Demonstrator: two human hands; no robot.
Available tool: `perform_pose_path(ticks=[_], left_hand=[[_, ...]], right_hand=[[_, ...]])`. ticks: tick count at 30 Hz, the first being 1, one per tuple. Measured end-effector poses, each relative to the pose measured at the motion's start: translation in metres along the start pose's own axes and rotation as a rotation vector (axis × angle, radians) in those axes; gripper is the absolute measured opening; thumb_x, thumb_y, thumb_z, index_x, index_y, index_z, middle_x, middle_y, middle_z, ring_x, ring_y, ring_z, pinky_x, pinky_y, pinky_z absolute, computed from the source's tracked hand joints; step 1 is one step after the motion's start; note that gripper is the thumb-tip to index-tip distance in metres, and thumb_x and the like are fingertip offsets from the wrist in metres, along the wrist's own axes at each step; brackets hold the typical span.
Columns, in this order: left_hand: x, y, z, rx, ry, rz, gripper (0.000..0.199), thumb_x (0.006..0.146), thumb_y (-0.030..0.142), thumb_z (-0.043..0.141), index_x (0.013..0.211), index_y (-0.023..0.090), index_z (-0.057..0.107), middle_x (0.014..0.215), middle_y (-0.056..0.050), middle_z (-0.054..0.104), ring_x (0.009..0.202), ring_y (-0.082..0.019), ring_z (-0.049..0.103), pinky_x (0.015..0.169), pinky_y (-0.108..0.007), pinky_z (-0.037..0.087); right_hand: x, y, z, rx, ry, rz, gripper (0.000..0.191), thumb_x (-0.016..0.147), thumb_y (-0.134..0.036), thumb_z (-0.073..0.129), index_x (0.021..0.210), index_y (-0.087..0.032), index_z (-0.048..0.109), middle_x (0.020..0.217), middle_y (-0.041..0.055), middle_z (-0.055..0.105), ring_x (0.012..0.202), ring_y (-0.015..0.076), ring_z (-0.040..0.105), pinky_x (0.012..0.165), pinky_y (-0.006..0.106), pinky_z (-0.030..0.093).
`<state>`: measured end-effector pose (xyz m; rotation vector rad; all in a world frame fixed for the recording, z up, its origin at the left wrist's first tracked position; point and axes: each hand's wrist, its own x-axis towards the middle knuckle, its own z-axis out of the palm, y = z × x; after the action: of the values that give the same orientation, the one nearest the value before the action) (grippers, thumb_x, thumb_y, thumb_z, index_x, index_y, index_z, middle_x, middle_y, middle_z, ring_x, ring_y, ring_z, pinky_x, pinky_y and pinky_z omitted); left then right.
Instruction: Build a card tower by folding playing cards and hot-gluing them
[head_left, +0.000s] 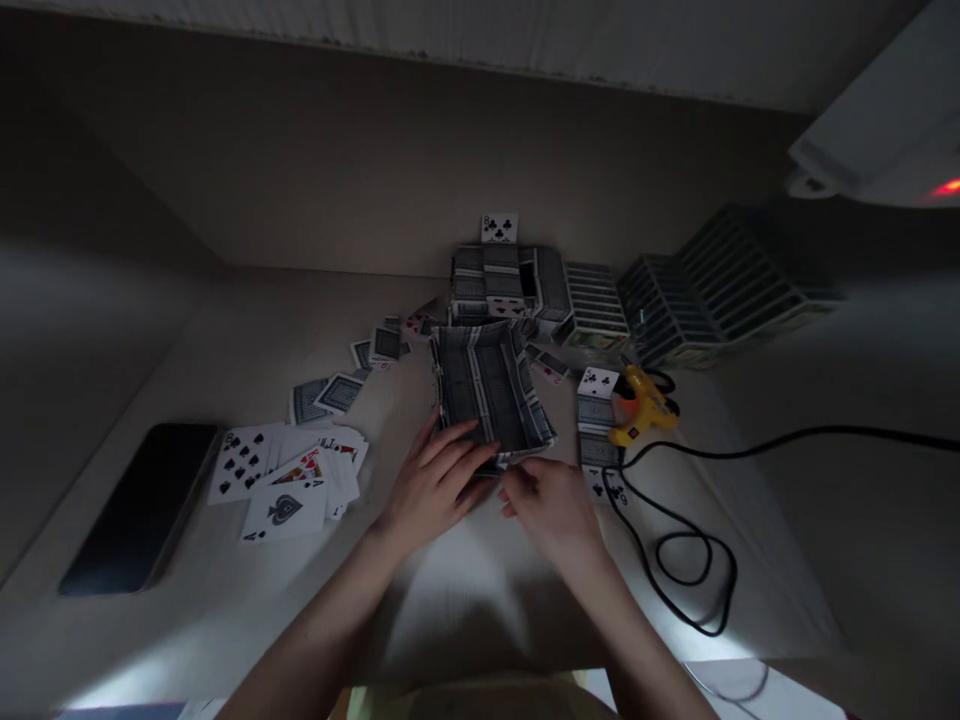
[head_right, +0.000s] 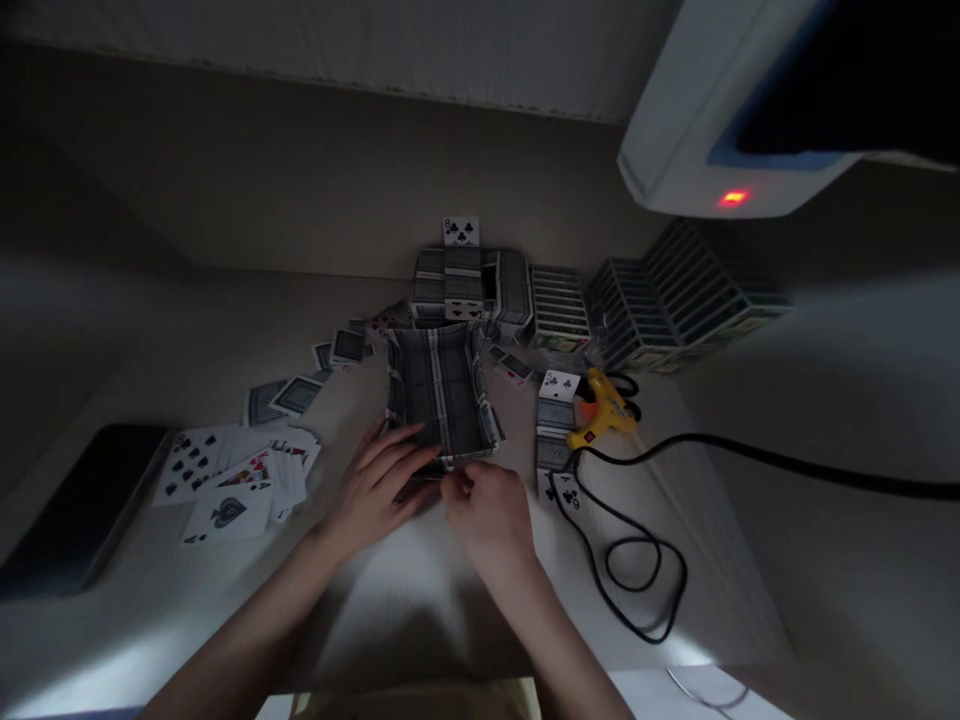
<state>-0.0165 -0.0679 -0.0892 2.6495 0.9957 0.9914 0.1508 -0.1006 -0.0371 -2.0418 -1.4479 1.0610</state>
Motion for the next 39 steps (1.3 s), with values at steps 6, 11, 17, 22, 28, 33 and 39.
perform_pose_path(ticks=[6, 11, 17, 22, 28, 33, 39], left_hand=[[0.0, 0.0, 0.0, 0.001, 0.001, 0.001, 0.036, 0.088, 0.025, 0.061, 0.124, 0.02, 0.059, 0.102, -0.007, 0.072, 0.118, -0.027, 0.06, 0.114, -0.056, 0.035], [0.001, 0.0, 0.0, 0.014, 0.007, 0.008, 0.034, 0.089, 0.027, 0.061, 0.122, 0.02, 0.059, 0.101, -0.006, 0.072, 0.118, -0.026, 0.06, 0.116, -0.054, 0.033], [0.0, 0.0, 0.002, 0.01, 0.018, 0.007, 0.033, 0.088, 0.025, 0.062, 0.121, 0.02, 0.059, 0.101, -0.006, 0.072, 0.118, -0.026, 0.06, 0.115, -0.055, 0.034], [0.0, 0.0, 0.002, 0.014, 0.011, 0.004, 0.032, 0.089, 0.025, 0.061, 0.12, 0.02, 0.058, 0.101, -0.006, 0.072, 0.118, -0.027, 0.06, 0.115, -0.056, 0.034], [0.001, 0.001, 0.001, 0.023, 0.018, 0.003, 0.028, 0.09, 0.021, 0.058, 0.118, 0.018, 0.06, 0.1, -0.007, 0.072, 0.118, -0.026, 0.06, 0.115, -0.055, 0.034], [0.002, 0.004, 0.002, 0.006, 0.057, -0.025, 0.025, 0.09, 0.019, 0.057, 0.114, 0.019, 0.063, 0.096, -0.006, 0.072, 0.115, -0.024, 0.061, 0.115, -0.054, 0.035], [0.004, 0.007, 0.001, 0.002, 0.069, -0.064, 0.02, 0.09, 0.016, 0.056, 0.109, 0.018, 0.064, 0.094, -0.005, 0.073, 0.108, -0.023, 0.063, 0.113, -0.053, 0.038]], right_hand=[[0.001, 0.002, 0.002, 0.035, -0.016, 0.02, 0.028, 0.081, -0.02, 0.048, 0.055, -0.022, 0.058, 0.058, 0.0046, 0.073, 0.049, 0.0152, 0.069, 0.047, 0.021, 0.046], [0.001, 0.003, 0.003, 0.043, -0.025, 0.034, 0.028, 0.083, -0.021, 0.047, 0.057, -0.021, 0.057, 0.06, 0.0061, 0.073, 0.05, 0.0166, 0.069, 0.047, 0.022, 0.047], [0.001, 0.003, 0.002, 0.035, -0.012, -0.006, 0.026, 0.085, -0.021, 0.048, 0.061, -0.021, 0.059, 0.06, 0.0049, 0.072, 0.05, 0.0164, 0.069, 0.047, 0.022, 0.046], [-0.005, 0.006, 0.005, 0.113, 0.005, -0.081, 0.022, 0.088, -0.024, 0.047, 0.076, -0.021, 0.065, 0.069, 0.0045, 0.075, 0.059, 0.0173, 0.072, 0.055, 0.023, 0.051], [-0.009, 0.022, 0.012, 0.259, 0.034, -0.145, 0.02, 0.086, -0.033, 0.054, 0.092, -0.02, 0.068, 0.083, 0.0063, 0.077, 0.075, 0.0197, 0.075, 0.067, 0.027, 0.057], [-0.003, 0.034, 0.027, 0.337, 0.123, -0.154, 0.022, 0.087, -0.037, 0.054, 0.088, -0.021, 0.069, 0.082, 0.0064, 0.078, 0.075, 0.0209, 0.075, 0.069, 0.029, 0.057], [0.001, 0.042, 0.044, 0.384, 0.221, -0.142, 0.027, 0.086, -0.043, 0.057, 0.084, -0.019, 0.07, 0.084, 0.0088, 0.077, 0.073, 0.0205, 0.073, 0.067, 0.03, 0.056]])
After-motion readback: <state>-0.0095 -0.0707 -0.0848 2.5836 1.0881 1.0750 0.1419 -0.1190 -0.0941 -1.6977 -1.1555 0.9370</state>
